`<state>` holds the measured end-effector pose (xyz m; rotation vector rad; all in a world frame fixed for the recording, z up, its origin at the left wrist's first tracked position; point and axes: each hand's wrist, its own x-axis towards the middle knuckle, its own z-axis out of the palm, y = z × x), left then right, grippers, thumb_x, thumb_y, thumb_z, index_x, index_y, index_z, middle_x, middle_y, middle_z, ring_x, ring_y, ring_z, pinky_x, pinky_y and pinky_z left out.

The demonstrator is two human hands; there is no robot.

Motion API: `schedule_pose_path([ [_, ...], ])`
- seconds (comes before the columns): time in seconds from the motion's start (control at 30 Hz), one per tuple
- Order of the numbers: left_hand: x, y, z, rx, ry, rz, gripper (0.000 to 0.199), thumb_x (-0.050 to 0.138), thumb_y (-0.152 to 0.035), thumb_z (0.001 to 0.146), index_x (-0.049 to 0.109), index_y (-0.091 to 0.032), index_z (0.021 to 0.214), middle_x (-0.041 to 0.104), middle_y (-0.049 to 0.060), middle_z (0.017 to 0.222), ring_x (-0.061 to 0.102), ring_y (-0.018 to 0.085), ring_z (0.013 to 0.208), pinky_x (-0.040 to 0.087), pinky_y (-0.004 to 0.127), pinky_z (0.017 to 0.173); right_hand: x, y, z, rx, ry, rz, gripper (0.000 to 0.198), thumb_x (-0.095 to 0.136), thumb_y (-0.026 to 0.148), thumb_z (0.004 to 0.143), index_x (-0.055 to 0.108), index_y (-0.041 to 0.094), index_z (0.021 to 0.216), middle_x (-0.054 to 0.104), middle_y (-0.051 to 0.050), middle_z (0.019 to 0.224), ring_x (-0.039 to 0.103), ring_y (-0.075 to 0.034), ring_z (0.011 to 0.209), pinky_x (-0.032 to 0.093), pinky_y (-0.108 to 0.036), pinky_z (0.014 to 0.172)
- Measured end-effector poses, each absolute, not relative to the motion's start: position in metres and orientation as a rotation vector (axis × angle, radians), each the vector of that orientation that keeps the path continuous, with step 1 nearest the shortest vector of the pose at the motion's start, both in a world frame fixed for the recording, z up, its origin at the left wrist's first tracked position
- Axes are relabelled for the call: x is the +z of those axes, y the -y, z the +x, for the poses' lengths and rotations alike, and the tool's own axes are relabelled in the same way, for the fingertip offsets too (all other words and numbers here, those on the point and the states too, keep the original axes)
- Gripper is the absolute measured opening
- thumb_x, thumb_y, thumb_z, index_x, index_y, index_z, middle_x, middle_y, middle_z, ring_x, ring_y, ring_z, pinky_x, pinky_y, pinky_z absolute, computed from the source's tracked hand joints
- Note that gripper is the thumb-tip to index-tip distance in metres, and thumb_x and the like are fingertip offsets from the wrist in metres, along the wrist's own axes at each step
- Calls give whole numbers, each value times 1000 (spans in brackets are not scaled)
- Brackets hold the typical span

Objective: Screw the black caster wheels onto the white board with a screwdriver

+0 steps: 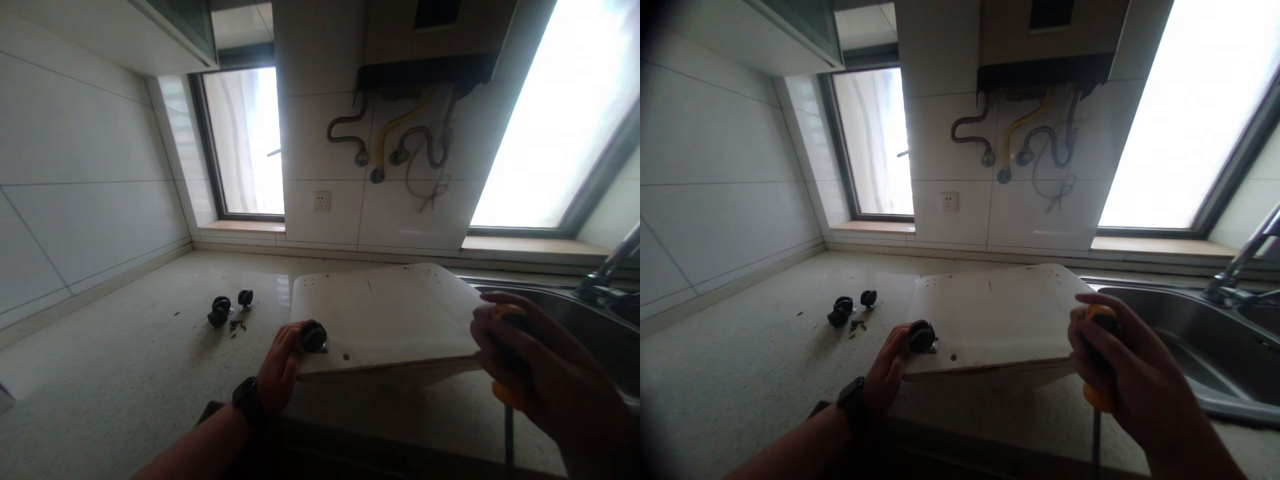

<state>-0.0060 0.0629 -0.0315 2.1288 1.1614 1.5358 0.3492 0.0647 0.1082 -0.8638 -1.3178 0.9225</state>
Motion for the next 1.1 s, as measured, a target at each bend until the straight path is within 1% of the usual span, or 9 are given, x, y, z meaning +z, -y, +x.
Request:
schedule_pose_path([
  [0.13,-30,-50,4,1508,-1214,2152,46,38,-11,90,55,-22,131,59,11,130,54,29,124,45,51,106,63,-41,361,1086,1128,-1125,53,83,48,74,66,28,119,59,1,75,49,-9,49,35,-18,36],
  [0.2,-26,-42,12,1465,-1236,2193,46,39,-12,91,53,-21,133,58,12,132,53,30,124,45,51,105,43,-33,361,1163,1018,-1169,68,84,51,71,61,28,130,62,1,81,44,-6,47,31,-17,36],
  [0.27,-21,-33,21,1406,-1268,2235,43,39,-14,93,53,-20,134,58,13,132,53,30,125,46,51,105,26,-28,361,1205,1022,-1209,80,82,53,73,52,30,143,58,5,69,39,-6,42,29,-18,36],
  [0.37,-14,-19,37,1355,-1346,2247,37,39,-16,97,53,-20,131,59,13,132,53,30,126,48,51,104,10,-23,359,1178,1072,-1243,92,77,57,77,37,31,155,50,8,56,41,-10,42,32,-20,37],
  [0.6,4,9,63,1258,-1430,2344,46,41,-14,97,45,-24,142,58,11,137,51,29,130,47,52,109,2,-22,364,1160,1133,-1259,96,73,58,81,30,23,160,48,8,51,42,-12,42,34,-22,39],
  [0.87,9,35,76,1081,-1405,2732,59,52,-17,92,38,-17,150,57,15,140,52,31,132,51,50,108,6,-29,372,1183,1058,-1241,89,75,50,80,39,23,157,47,8,51,41,-11,43,34,-23,40],
  [0.93,7,38,79,1033,-1401,2795,63,55,-19,91,37,-15,152,56,17,141,53,33,131,53,50,106,9,-31,372,1191,1054,-1215,88,75,48,79,40,24,156,51,7,56,41,-11,43,35,-23,39],
  [1.03,7,43,86,975,-1392,2854,67,58,-24,91,35,-16,154,55,18,142,53,34,131,54,51,104,12,-35,372,1221,1070,-1199,86,74,45,80,38,26,156,65,1,75,43,-9,43,36,-23,38],
  [1.1,9,44,92,931,-1393,2856,70,60,-25,90,33,-18,155,54,18,143,52,35,132,54,52,104,14,-37,371,1237,1098,-1207,86,73,44,81,36,25,157,66,1,78,44,-9,45,36,-23,39],
])
